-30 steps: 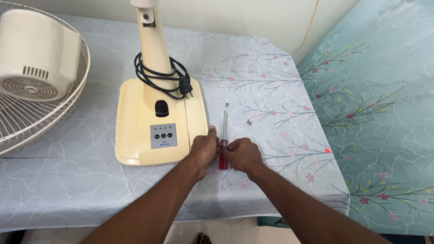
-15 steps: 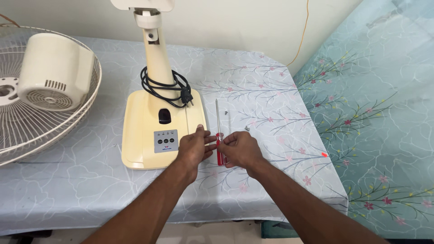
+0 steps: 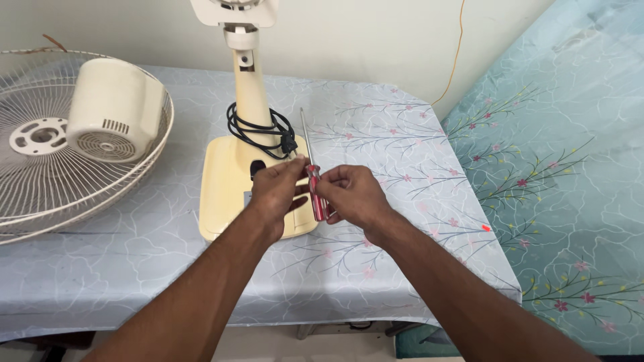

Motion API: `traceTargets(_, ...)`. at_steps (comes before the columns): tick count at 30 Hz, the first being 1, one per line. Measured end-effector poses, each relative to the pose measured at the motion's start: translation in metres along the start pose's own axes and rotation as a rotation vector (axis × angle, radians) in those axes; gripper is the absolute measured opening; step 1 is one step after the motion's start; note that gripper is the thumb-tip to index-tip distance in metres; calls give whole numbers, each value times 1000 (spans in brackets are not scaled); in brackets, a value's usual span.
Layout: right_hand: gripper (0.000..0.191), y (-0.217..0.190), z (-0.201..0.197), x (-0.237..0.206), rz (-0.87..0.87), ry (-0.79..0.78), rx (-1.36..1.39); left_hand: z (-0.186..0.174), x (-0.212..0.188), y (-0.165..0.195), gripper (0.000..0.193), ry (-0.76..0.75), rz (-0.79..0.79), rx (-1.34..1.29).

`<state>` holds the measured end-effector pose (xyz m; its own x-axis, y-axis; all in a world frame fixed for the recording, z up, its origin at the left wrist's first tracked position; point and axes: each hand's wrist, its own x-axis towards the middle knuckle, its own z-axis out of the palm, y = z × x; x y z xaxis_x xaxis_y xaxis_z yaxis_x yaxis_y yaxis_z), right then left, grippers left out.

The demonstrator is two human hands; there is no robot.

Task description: The person reassembles a pedestal fan on a table. They position the fan head housing on the stand, fit the front grille cover over the motor, align screws by hand, and use a screwdriver to tighten the screws securing the fan head components.

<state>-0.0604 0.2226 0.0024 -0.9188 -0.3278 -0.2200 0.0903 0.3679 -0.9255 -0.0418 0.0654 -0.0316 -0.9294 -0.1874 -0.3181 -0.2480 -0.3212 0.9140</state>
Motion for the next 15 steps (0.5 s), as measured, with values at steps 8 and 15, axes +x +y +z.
traceTargets(8,30,-42,29,-10,-41,51,9,-18,-5,40,24,-75,109,-67)
traceTargets(15,31,-59,64,-17,-34,132,-8,-45,-6,47,25,-98,123,-164)
